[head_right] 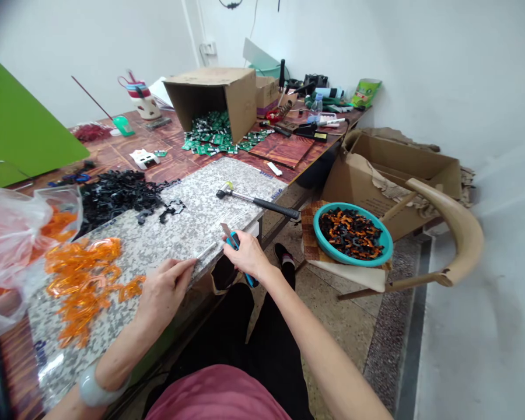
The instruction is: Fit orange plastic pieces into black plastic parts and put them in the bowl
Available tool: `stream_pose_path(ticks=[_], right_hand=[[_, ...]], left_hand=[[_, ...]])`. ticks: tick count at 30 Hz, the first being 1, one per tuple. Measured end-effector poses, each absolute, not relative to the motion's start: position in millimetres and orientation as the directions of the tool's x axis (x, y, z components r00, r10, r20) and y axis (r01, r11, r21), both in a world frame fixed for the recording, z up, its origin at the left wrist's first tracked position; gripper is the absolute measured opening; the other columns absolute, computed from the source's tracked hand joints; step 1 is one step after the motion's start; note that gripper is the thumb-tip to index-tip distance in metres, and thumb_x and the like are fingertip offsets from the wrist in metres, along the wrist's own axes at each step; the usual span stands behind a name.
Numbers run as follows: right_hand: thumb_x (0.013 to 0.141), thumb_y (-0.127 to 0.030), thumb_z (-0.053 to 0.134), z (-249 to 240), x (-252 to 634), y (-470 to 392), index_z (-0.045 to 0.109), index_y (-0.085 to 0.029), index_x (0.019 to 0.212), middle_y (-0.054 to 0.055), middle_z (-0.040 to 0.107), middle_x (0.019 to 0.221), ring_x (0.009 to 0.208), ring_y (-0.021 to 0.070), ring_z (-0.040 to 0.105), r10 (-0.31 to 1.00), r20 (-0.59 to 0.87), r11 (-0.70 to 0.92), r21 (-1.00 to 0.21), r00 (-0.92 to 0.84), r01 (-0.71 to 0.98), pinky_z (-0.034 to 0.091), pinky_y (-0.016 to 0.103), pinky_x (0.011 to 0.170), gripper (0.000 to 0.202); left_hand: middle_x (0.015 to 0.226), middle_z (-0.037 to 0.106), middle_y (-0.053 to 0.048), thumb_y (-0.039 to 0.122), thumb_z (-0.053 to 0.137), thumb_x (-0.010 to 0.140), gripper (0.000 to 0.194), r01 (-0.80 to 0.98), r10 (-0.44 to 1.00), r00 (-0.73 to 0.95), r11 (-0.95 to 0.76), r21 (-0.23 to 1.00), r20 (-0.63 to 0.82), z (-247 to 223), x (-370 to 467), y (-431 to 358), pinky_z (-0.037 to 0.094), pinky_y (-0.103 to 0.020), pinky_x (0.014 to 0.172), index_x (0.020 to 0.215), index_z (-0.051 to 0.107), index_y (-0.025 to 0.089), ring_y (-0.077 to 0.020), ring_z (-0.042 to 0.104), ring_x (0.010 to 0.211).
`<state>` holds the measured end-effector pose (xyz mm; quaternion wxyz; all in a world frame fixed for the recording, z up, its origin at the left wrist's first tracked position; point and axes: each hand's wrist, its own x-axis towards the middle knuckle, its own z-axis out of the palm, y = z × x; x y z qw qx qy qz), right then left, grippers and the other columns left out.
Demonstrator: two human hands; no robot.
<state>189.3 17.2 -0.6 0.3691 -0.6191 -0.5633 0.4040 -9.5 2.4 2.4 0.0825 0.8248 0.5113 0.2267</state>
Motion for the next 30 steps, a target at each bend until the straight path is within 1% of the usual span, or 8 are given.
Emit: stream_pose_path(ticks=[6,11,16,24,30], right_hand=[[0.079,-0.023,0.054,-0.9,185.5,16.1,0.062,-0.019,0.104,-0.004,0.057,0.061,0.04,0.0091,0.056,0.993,-0.113,-0.115,-0.919,0.027,0.376,0.046,0.019,0.042,0.027],[0.079,-0.023,0.054,0.8,182.5,15.6,0.063,-0.019,0.104,-0.004,0.055,0.06,0.041,0.0099,0.056,0.993,-0.116,-0.115,-0.922,0.021,0.369,0.046,0.019,0.041,0.027],[0.078,-0.022,0.055,1.0,180.8,15.9,0.063,-0.019,0.104,-0.005,0.054,0.06,0.04,0.0087,0.055,0.993,-0.114,-0.115,-0.921,0.023,0.372,0.045,0.017,0.041,0.027],[0.079,-0.023,0.055,1.5,179.3,13.5,0.063,-0.019,0.104,-0.005,0.053,0.057,0.039,0.009,0.054,0.992,-0.123,-0.122,-0.924,0.019,0.362,0.044,0.017,0.04,0.027],[0.079,-0.025,0.056,2.0,177.5,12.0,0.063,-0.02,0.105,-0.005,0.054,0.058,0.039,0.0097,0.055,0.989,-0.145,-0.143,-0.924,0.022,0.354,0.043,0.018,0.039,0.028]], left_hand=[[0.075,0.064,-0.006,0.026,0.043,0.089,0.032,0.818,0.903,0.327,-0.419,0.394,0.28,4.3,-8.6,3.7,0.047,-0.027,0.065,0.097,0.073,0.017,-0.0189,0.063,0.067],[0.068,0.063,-0.005,0.027,0.045,0.086,0.031,0.825,0.918,0.285,-0.381,0.417,0.276,5.9,-7.7,6.9,0.047,-0.027,0.063,0.091,0.074,0.017,-0.0186,0.061,0.062],[0.064,0.061,-0.003,0.028,0.045,0.085,0.03,0.827,0.929,0.256,-0.353,0.437,0.267,7.1,-6.6,8.5,0.046,-0.027,0.061,0.088,0.074,0.018,-0.0172,0.059,0.057],[0.067,0.061,-0.004,0.029,0.044,0.085,0.032,0.823,0.934,0.245,-0.341,0.454,0.259,6.5,-6.8,8.7,0.046,-0.028,0.062,0.088,0.073,0.016,-0.0173,0.058,0.058],[0.067,0.06,-0.003,0.029,0.045,0.084,0.03,0.817,0.931,0.254,-0.351,0.458,0.261,7.5,-7.2,8.0,0.045,-0.028,0.062,0.088,0.072,0.017,-0.018,0.058,0.061]])
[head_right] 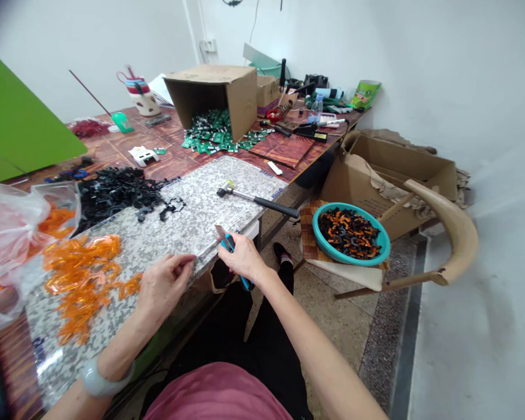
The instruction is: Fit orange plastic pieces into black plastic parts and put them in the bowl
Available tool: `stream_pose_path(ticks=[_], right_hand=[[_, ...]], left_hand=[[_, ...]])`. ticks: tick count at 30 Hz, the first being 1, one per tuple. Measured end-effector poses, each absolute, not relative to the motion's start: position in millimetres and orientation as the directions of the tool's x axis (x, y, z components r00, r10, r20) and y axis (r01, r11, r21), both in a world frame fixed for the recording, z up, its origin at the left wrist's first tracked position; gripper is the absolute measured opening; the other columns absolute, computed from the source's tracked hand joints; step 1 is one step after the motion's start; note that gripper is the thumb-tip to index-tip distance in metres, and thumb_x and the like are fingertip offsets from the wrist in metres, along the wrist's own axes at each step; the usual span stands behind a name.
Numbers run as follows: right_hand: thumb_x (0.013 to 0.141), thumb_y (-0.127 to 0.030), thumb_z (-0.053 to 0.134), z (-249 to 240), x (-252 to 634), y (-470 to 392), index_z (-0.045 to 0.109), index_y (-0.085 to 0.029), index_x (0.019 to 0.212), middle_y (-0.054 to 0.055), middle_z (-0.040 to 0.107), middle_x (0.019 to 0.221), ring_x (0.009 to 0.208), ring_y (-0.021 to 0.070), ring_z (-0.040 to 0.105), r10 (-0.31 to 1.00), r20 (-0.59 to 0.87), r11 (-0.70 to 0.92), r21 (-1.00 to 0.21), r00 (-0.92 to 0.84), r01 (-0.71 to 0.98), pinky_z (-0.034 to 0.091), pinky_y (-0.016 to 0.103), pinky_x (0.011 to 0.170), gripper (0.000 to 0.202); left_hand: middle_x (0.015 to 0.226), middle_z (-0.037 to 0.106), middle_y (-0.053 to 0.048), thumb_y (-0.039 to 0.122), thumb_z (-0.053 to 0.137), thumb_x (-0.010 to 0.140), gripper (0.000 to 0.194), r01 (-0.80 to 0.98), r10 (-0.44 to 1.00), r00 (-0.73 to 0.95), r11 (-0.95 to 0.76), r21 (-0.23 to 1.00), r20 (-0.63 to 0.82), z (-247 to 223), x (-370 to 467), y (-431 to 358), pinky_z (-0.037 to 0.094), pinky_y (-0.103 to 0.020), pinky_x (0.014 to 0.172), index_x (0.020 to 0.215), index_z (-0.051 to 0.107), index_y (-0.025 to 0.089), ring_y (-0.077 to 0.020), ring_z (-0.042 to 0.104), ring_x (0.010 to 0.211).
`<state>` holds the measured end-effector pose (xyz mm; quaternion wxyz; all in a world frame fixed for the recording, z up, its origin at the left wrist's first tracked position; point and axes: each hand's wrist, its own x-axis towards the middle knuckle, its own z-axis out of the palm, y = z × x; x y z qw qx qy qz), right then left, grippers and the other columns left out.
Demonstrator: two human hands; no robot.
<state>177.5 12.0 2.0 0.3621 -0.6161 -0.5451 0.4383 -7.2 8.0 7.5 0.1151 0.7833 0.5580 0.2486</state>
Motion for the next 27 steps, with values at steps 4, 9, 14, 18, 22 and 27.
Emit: stream_pose_path(ticks=[4,9,14,18,22,27], right_hand=[[0.079,-0.025,0.056,2.0,176.7,12.3,0.062,-0.019,0.106,-0.005,0.055,0.058,0.039,0.0101,0.055,0.988,-0.151,-0.15,-0.92,0.027,0.362,0.044,0.019,0.039,0.029],[0.079,-0.023,0.055,2.3,176.3,12.3,0.062,-0.018,0.105,-0.006,0.054,0.056,0.039,0.0098,0.056,0.991,-0.131,-0.13,-0.917,0.024,0.377,0.044,0.018,0.04,0.028],[0.079,-0.023,0.054,2.2,177.0,11.9,0.063,-0.017,0.105,-0.006,0.052,0.054,0.039,0.0099,0.056,0.994,-0.111,-0.11,-0.914,0.019,0.39,0.044,0.017,0.04,0.028],[0.08,-0.024,0.054,1.6,177.2,11.3,0.063,-0.017,0.106,-0.006,0.052,0.055,0.04,0.0098,0.056,0.994,-0.106,-0.104,-0.911,0.018,0.399,0.044,0.018,0.04,0.029],[0.08,-0.025,0.053,1.8,176.7,10.8,0.062,-0.017,0.106,-0.006,0.053,0.056,0.041,0.0097,0.056,0.994,-0.109,-0.103,-0.901,0.01,0.421,0.044,0.017,0.041,0.029],[0.082,-0.025,0.049,9.3,180.2,11.0,0.06,-0.018,0.106,-0.005,0.055,0.058,0.042,0.0094,0.055,0.995,-0.104,-0.093,-0.866,0.004,0.491,0.043,0.018,0.045,0.026]], left_hand=[[0.066,0.059,-0.003,0.028,0.044,0.084,0.03,0.815,0.932,0.256,-0.351,0.461,0.257,7.9,-7.0,8.5,0.045,-0.028,0.061,0.088,0.072,0.018,-0.0179,0.058,0.06],[0.066,0.058,-0.003,0.027,0.044,0.084,0.03,0.812,0.934,0.256,-0.348,0.469,0.249,7.6,-7.2,9.0,0.044,-0.028,0.061,0.088,0.072,0.016,-0.0182,0.058,0.06],[0.066,0.057,-0.003,0.026,0.045,0.084,0.03,0.805,0.933,0.266,-0.353,0.477,0.243,7.1,-7.9,9.8,0.043,-0.028,0.061,0.089,0.072,0.015,-0.0179,0.057,0.06],[0.065,0.057,-0.003,0.026,0.044,0.084,0.029,0.802,0.933,0.268,-0.355,0.48,0.242,6.8,-8.4,9.5,0.043,-0.028,0.061,0.088,0.072,0.016,-0.0179,0.057,0.061],[0.065,0.056,-0.003,0.026,0.045,0.084,0.03,0.805,0.935,0.263,-0.349,0.48,0.238,6.8,-8.0,8.6,0.043,-0.028,0.061,0.089,0.072,0.015,-0.0184,0.057,0.06],[0.066,0.057,-0.004,0.024,0.046,0.084,0.03,0.805,0.938,0.256,-0.34,0.485,0.234,6.2,-7.4,8.3,0.044,-0.029,0.063,0.09,0.073,0.014,-0.019,0.059,0.062]])
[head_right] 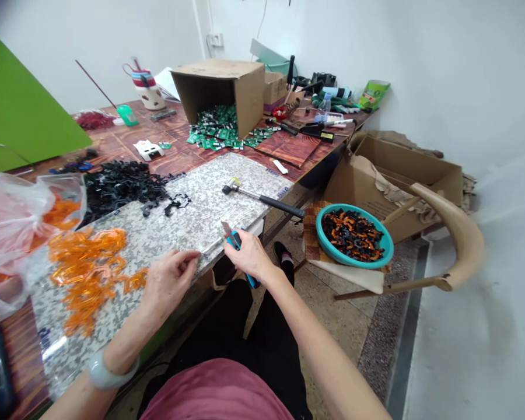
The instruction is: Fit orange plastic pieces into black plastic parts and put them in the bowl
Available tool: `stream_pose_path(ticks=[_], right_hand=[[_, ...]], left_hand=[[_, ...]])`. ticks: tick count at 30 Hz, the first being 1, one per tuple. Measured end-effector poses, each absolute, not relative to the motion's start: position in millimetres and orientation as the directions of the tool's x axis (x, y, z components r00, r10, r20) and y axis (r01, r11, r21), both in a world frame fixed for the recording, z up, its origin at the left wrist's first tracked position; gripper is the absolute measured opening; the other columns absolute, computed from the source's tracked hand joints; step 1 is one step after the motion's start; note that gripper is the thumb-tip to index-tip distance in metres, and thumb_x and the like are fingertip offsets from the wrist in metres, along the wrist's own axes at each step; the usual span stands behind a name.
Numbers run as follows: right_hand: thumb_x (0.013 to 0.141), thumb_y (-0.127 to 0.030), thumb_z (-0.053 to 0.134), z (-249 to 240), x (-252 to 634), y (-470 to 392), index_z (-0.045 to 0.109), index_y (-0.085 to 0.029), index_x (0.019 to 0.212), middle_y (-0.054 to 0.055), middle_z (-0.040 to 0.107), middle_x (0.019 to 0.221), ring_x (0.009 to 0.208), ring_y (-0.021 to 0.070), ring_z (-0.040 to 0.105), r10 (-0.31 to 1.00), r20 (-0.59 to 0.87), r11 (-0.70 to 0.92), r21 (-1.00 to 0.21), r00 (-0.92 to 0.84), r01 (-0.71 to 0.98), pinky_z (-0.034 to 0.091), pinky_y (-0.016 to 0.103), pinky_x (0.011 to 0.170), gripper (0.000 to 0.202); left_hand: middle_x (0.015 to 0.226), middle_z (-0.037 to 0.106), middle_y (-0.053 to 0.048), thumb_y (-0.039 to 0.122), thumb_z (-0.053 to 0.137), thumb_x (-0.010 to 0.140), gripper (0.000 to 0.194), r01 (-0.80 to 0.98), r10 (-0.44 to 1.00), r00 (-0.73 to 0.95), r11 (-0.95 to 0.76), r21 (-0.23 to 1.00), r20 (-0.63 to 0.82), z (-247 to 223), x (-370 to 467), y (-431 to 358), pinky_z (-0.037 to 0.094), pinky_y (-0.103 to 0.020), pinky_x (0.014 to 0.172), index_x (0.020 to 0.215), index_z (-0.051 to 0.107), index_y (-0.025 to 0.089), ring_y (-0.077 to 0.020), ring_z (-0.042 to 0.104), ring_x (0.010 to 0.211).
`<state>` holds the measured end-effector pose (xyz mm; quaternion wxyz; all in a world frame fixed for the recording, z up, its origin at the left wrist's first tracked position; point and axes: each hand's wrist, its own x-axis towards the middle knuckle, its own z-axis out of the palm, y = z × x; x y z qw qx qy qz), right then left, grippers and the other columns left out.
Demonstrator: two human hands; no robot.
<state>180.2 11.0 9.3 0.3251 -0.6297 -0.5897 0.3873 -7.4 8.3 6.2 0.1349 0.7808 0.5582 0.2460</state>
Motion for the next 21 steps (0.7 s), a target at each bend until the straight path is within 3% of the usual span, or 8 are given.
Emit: stream_pose_path(ticks=[7,12,21], right_hand=[[0.088,-0.034,0.044,28.6,174.8,-5.1,0.054,-0.019,0.084,-0.001,0.057,0.063,0.056,0.0131,0.054,0.996,-0.085,-0.044,-0.715,-0.025,0.698,0.036,0.023,0.055,0.019],[0.089,-0.034,0.043,28.1,155.2,-22.1,0.055,-0.018,0.092,0.007,0.064,0.071,0.066,0.0197,0.06,0.983,-0.163,-0.021,-0.564,-0.087,0.826,0.033,0.027,0.059,0.02],[0.093,-0.033,0.039,33.3,138.1,-23.1,0.054,-0.016,0.104,0.017,0.07,0.091,0.084,0.0298,0.068,0.954,-0.288,-0.027,-0.357,-0.082,0.934,0.041,0.031,0.065,0.026]], left_hand=[[0.069,0.061,-0.005,0.021,0.048,0.083,0.025,0.796,0.94,0.246,-0.335,0.504,0.236,4.7,-7.5,8.3,0.046,-0.029,0.066,0.088,0.072,0.014,-0.0203,0.062,0.066],[0.079,0.069,-0.007,0.017,0.049,0.083,0.02,0.78,0.943,0.228,-0.326,0.534,0.242,4.0,-6.9,7.0,0.049,-0.029,0.067,0.09,0.068,0.014,-0.0191,0.064,0.067],[0.083,0.069,-0.009,0.011,0.051,0.082,0.015,0.763,0.936,0.233,-0.344,0.547,0.263,4.0,-6.6,5.4,0.05,-0.032,0.072,0.089,0.065,0.013,-0.0222,0.066,0.078]])
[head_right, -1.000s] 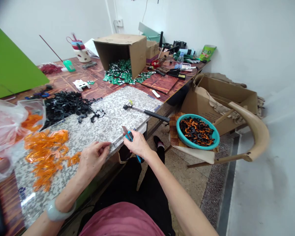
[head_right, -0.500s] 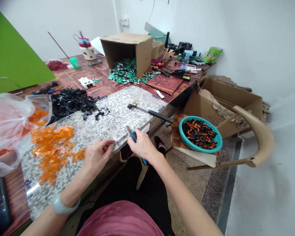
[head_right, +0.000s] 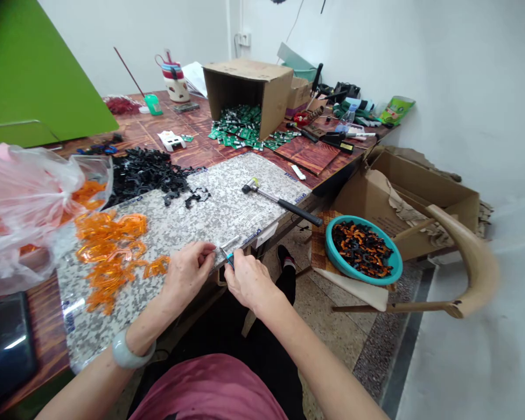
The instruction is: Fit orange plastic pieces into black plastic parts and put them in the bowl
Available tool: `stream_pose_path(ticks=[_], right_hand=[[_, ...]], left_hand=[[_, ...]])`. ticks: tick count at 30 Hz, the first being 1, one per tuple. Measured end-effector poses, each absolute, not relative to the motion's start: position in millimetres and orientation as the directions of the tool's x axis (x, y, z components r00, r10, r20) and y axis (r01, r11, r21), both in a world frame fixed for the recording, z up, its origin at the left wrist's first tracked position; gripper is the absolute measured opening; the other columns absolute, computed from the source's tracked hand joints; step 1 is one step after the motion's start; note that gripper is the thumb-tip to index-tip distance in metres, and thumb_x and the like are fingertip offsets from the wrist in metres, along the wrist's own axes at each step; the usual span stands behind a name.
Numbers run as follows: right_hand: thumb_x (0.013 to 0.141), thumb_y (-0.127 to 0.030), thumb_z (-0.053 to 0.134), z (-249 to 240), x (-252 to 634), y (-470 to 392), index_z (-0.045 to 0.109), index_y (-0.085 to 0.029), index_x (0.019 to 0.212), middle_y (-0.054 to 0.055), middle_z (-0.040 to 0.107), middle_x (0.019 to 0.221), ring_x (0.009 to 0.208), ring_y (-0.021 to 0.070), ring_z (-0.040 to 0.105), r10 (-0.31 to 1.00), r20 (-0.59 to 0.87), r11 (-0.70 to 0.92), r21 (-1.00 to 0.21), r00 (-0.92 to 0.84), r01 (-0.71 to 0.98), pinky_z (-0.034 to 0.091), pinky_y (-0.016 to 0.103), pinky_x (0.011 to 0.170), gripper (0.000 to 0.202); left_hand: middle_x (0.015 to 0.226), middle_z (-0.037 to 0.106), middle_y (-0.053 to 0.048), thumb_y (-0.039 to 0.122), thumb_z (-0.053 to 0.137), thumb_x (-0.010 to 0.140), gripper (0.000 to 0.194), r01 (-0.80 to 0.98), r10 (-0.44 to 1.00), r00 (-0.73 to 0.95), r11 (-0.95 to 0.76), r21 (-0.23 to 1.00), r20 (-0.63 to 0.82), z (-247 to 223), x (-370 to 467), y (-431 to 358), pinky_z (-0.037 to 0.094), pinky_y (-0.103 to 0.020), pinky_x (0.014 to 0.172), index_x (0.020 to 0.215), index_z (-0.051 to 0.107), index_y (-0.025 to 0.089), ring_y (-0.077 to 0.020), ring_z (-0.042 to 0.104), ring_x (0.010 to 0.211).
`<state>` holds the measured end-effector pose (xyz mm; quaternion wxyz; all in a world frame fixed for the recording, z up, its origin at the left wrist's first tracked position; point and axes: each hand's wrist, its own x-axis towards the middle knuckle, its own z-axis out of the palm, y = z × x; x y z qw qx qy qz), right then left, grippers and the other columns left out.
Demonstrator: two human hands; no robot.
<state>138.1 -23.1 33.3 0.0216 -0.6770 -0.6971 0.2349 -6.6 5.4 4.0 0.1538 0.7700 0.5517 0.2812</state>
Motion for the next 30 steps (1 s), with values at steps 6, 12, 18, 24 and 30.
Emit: stream_pose_path(ticks=[6,12,18,24,30], right_hand=[[0.094,-0.03,0.037,42.5,129.7,-25.9,0.054,-0.013,0.107,0.018,0.069,0.095,0.09,0.0316,0.068,0.943,-0.332,-0.054,-0.266,-0.039,0.962,0.046,0.034,0.07,0.027],[0.093,-0.026,0.039,46.9,121.7,-23.6,0.054,-0.01,0.107,0.018,0.069,0.097,0.09,0.0306,0.068,0.929,-0.37,-0.061,-0.19,-0.014,0.98,0.048,0.034,0.071,0.026],[0.094,-0.025,0.04,49.1,116.8,-21.5,0.053,-0.011,0.105,0.017,0.069,0.097,0.09,0.0294,0.068,0.916,-0.4,-0.077,-0.118,0.023,0.99,0.048,0.033,0.07,0.022],[0.094,-0.023,0.039,49.7,110.6,-18.2,0.051,-0.01,0.107,0.018,0.069,0.095,0.087,0.0291,0.069,0.89,-0.451,-0.096,-0.055,0.061,0.994,0.048,0.032,0.068,0.022],[0.095,-0.024,0.039,46.9,105.8,-11.8,0.052,-0.009,0.11,0.02,0.067,0.103,0.091,0.0278,0.068,0.9,-0.432,-0.101,-0.063,0.064,0.993,0.049,0.032,0.072,0.025]], left_hand=[[0.081,0.068,-0.008,0.008,0.053,0.082,0.014,0.768,0.932,0.235,-0.352,0.535,0.276,2.5,-6.6,4.3,0.05,-0.032,0.07,0.088,0.064,0.014,-0.0224,0.065,0.077],[0.081,0.066,-0.007,0.009,0.051,0.084,0.014,0.761,0.934,0.24,-0.349,0.547,0.263,2.8,-5.6,2.9,0.049,-0.032,0.069,0.088,0.063,0.015,-0.0215,0.063,0.075],[0.086,0.064,-0.007,0.012,0.053,0.085,0.013,0.741,0.943,0.237,-0.33,0.585,0.232,4.1,-10.1,-2.6,0.05,-0.031,0.07,0.095,0.061,0.014,-0.0203,0.062,0.074],[0.085,0.063,-0.006,0.02,0.053,0.087,0.008,0.764,0.957,0.242,-0.29,0.576,0.161,4.6,-21.5,-11.8,0.049,-0.033,0.071,0.087,0.061,0.017,-0.0235,0.062,0.081],[0.081,0.064,-0.005,0.02,0.051,0.088,0.011,0.802,0.956,0.257,-0.294,0.521,0.144,4.4,-21.1,-10.5,0.047,-0.03,0.07,0.082,0.06,0.019,-0.0221,0.062,0.079]])
